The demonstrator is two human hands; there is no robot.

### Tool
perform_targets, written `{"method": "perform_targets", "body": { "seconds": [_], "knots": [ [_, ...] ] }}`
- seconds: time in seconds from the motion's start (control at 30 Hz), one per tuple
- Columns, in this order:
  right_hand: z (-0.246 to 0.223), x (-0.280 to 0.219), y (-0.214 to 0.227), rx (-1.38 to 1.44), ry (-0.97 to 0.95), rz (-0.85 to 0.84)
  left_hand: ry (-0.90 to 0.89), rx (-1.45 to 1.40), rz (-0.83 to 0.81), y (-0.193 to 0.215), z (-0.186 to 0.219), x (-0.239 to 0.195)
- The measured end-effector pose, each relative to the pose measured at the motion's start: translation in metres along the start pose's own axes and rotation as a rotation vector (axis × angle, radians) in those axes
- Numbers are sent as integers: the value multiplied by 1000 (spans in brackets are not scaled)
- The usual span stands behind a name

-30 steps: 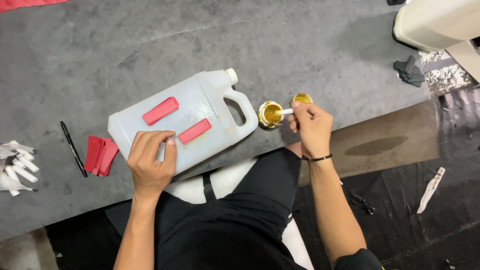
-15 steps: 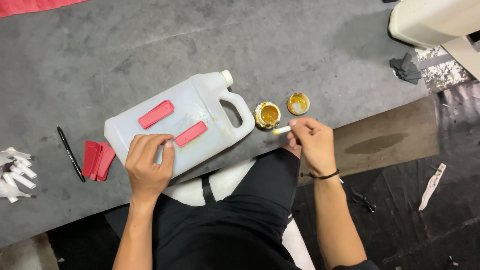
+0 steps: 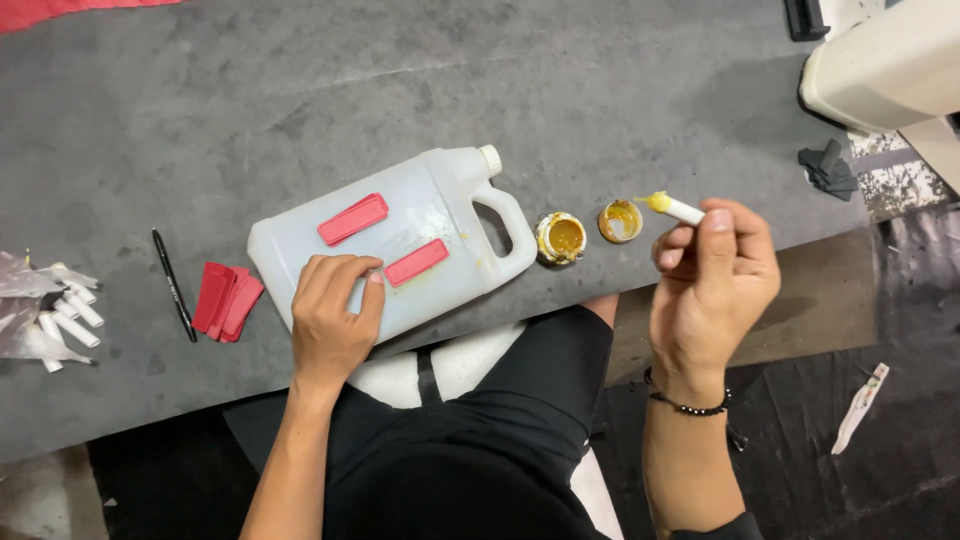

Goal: Marking red leather strips with a pen and applying a finishing substance to them using a manual applicator.

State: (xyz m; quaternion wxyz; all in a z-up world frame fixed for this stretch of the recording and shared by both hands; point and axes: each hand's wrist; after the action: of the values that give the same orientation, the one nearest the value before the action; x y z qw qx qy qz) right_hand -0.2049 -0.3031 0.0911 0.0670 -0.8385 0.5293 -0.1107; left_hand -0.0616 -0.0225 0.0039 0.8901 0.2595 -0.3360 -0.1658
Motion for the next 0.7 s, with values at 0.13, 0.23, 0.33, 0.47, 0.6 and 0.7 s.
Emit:
{"method": "perform_targets", "body": {
  "seconds": [0.13,0.23,0.33,0.47,0.6,0.7],
  "knots": [
    [31,-7,-2,33,-35,-60,17,-56,69,-3,-6,0],
    [41,-23,-14,10,-102,-78,20,-65,78,-3,-8,-1],
    [51,-44,-34,-6,-156,-126,28,-70,102,-5,-10,-1],
    [69,-77,-61,-138,-166,-242,37,-101,131,-3,-10,-2],
    [89,-104,-81,-372,10,-407,68,-155,154,-1,-10,-3],
    [92,-112,-86,-700,330,-479,86,-184,160,2,-11,-2]
  ]
}}
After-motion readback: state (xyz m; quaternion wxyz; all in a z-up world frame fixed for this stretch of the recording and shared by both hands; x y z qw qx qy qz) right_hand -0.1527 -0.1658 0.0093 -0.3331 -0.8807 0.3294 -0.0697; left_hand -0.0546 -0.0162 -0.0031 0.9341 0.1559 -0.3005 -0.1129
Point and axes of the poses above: each hand's wrist, its own x-axis towards the middle knuckle, its own y-axis out of the back of the hand, z = x × y, and after that the axes turned 1 degree about y, right-handed
